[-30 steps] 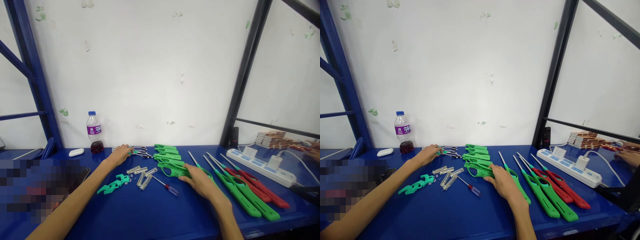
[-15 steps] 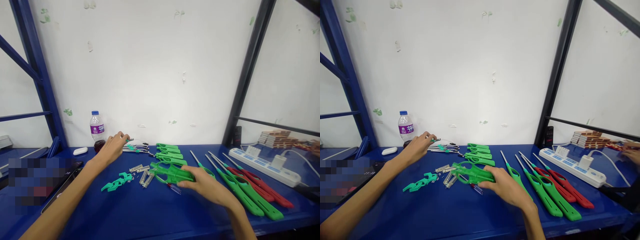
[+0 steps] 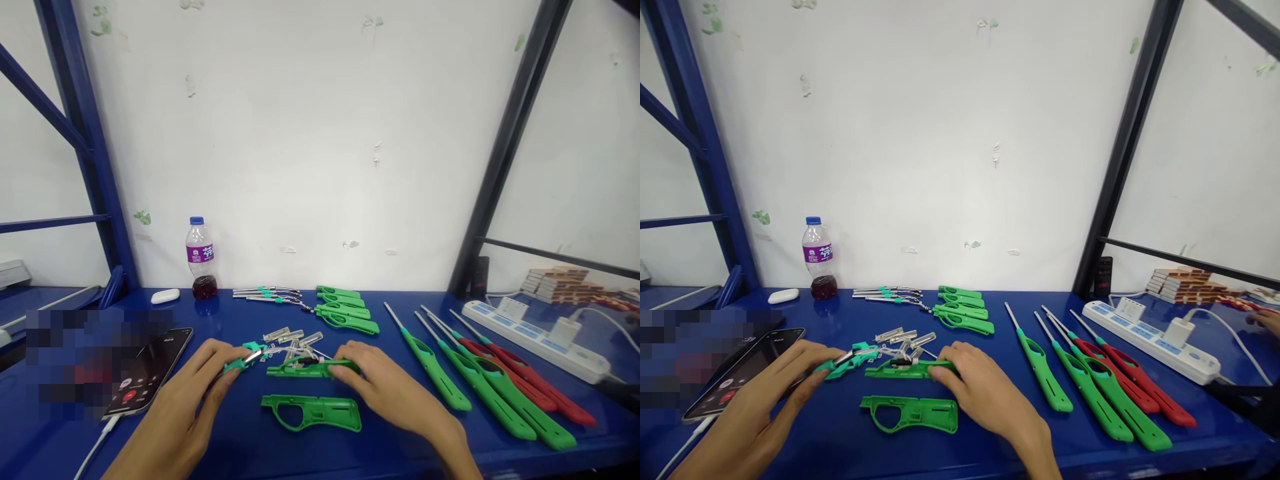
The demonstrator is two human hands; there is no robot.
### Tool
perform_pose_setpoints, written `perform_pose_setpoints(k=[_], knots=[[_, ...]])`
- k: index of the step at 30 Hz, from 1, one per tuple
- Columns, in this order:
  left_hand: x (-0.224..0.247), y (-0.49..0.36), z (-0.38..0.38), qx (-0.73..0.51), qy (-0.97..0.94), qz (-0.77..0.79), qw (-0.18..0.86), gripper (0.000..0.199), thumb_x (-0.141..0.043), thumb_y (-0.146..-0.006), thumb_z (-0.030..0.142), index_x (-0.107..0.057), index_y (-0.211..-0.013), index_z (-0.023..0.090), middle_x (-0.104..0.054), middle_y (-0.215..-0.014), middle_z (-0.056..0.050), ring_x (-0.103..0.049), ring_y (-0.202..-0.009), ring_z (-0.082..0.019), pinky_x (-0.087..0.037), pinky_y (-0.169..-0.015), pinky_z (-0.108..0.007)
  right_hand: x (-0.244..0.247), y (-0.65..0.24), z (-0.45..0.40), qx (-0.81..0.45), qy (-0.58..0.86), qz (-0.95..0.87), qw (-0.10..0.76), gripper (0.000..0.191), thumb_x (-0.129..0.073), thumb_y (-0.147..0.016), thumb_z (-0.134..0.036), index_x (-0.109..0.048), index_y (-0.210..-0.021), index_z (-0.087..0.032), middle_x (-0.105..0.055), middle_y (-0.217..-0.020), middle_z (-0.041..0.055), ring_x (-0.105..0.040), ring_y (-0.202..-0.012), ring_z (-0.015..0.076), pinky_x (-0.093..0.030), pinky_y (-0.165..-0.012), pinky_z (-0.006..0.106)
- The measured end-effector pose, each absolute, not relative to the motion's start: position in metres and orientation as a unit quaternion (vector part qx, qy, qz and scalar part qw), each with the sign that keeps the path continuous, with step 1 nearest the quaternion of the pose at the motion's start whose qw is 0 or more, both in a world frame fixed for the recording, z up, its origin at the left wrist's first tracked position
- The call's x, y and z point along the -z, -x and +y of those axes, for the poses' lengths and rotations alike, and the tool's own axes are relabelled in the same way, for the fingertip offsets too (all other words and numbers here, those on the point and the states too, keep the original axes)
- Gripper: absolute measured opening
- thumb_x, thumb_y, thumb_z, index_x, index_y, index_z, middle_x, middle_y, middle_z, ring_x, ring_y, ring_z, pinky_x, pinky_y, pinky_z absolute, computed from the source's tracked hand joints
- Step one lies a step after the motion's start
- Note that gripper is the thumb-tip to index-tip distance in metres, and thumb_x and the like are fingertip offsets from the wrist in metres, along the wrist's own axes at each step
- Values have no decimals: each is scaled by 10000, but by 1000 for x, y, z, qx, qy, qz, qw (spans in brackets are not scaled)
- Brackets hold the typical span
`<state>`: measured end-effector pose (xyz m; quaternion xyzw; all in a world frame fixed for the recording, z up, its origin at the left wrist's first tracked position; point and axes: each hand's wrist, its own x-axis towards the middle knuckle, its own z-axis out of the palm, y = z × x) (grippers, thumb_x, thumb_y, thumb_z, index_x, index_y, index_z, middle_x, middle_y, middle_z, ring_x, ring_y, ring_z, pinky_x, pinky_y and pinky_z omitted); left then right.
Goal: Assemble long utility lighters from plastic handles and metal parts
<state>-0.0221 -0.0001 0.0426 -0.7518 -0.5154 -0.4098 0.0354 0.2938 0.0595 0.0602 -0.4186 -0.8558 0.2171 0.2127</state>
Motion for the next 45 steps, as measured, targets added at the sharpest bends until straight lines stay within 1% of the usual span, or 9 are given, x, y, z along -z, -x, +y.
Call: perform_pose_setpoints(k=[4,7,12,18,22,25,29,40,45], knots=[[-35,32,0,389,762,-518,11,302,-473,-1071,422,-703,-1239,323,-737,-1104,-17,-741,-1022,-215,-595,-890,-240,-58,-316,74,-185,435,-846,246,358,-391,-1107,-448,-677,-1021,-251,-743,-1067,42,-662,-1010,237,-472,-937,346],[-30,31,1,366,765,-530,-18,312,-486,-1063,454,-703,-1242,320,-726,-1113,-41,-745,-982,-227,-615,-851,-266,-46,-344,92,-150,495,-831,205,414,-347,-1092,-469,-702,-1051,-260,-768,-1001,54,-694,-924,261,-515,-865,374],[-18,25,5,345,766,-539,-60,261,-537,-1037,453,-719,-1178,332,-727,-1105,-41,-747,-979,-235,-620,-855,-286,-25,-376,109,-138,532,-814,186,475,-406,-1035,-471,-710,-1273,-194,-747,-1218,148,-679,-1160,340,-477,-1058,486],[-13,22,9,321,779,-531,-94,221,-520,-1034,394,-726,-1092,337,-738,-1083,-25,-741,-1008,-228,-605,-897,-302,-31,-362,101,-113,536,-811,206,455,-515,-1007,-508,-698,-1327,-241,-675,-1321,141,-603,-1280,341,-383,-1175,522],[-11,20,9,321,781,-526,-106,248,-499,-1059,396,-716,-1170,355,-739,-1120,-10,-734,-1030,-217,-596,-898,-289,-50,-329,77,-153,486,-824,248,348,-519,-1040,-511,-709,-1261,-321,-678,-1318,73,-608,-1261,291,-443,-1121,431],[-8,19,9,326,782,-519,-112,265,-500,-1069,419,-709,-1224,370,-740,-1136,-3,-724,-1066,-216,-583,-938,-292,-63,-306,55,-239,457,-831,207,314,-621,-993,-568,-727,-1209,-367,-705,-1269,13,-594,-1273,281,-437,-1104,382],[-8,16,10,317,788,-512,-131,271,-491,-1077,392,-698,-1249,371,-738,-1133,4,-721,-1056,-202,-576,-926,-274,-67,-287,44,-276,449,-836,155,266,-770,-902,-520,-739,-1073,-318,-711,-1148,7,-630,-1133,263,-469,-967,329],[-4,19,12,260,792,-529,-162,226,-502,-1054,289,-689,-1173,333,-683,-1194,-21,-668,-1117,-227,-538,-999,-356,-60,-277,46,-277,438,-844,138,83,-755,-960,-347,-734,-914,-282,-691,-980,-46,-627,-988,174,-397,-838,258],[-4,19,10,290,786,-527,-141,261,-554,-1033,321,-689,-1256,340,-691,-1243,-33,-665,-1167,-253,-549,-1013,-371,-61,-275,48,-270,438,-847,132,85,-768,-950,-320,-739,-883,-276,-708,-951,-46,-636,-917,169,-387,-783,257]])
